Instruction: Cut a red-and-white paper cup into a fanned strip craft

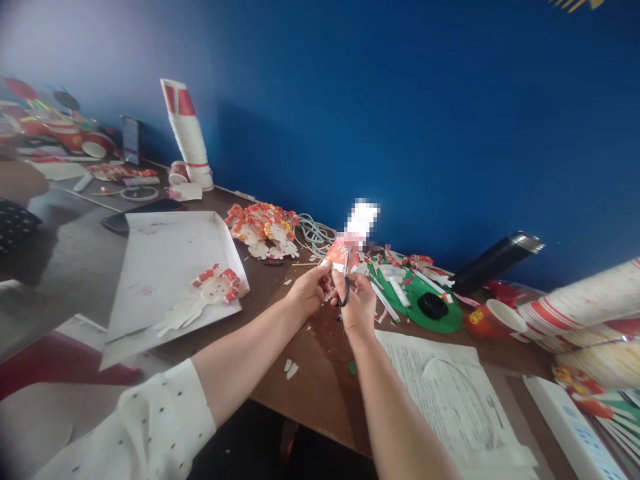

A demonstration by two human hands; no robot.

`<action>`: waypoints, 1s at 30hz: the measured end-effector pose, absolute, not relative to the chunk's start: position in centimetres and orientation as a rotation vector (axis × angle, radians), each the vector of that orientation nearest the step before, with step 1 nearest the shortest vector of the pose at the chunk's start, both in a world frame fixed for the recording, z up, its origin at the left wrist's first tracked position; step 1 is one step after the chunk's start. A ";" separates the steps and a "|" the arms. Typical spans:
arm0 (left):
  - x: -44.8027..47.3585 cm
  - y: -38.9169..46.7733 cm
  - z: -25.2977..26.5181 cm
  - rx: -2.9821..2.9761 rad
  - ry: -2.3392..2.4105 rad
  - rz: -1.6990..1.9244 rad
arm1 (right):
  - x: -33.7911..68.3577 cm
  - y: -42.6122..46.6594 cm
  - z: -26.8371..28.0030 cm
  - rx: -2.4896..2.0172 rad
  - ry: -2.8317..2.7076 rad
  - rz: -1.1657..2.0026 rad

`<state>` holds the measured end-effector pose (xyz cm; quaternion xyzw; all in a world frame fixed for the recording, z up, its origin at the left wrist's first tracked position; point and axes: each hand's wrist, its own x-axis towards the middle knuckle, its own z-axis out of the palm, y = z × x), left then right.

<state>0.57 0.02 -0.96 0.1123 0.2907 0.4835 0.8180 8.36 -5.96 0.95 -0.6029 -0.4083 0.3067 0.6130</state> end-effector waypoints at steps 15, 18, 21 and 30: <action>0.4 0.0 -0.8 0.199 0.619 1.016 | 8.5 -6.1 1.3 -1.494 -1.020 0.668; 0.3 0.3 -0.9 0.195 0.629 1.029 | 8.6 -6.1 1.3 -1.548 -1.087 0.675; 0.1 0.5 -0.7 0.193 0.610 1.013 | 8.7 -6.2 1.0 -1.575 -1.139 0.666; -0.3 0.7 -0.2 0.152 0.645 1.082 | 8.8 -6.2 -1.6 -1.656 -1.387 0.513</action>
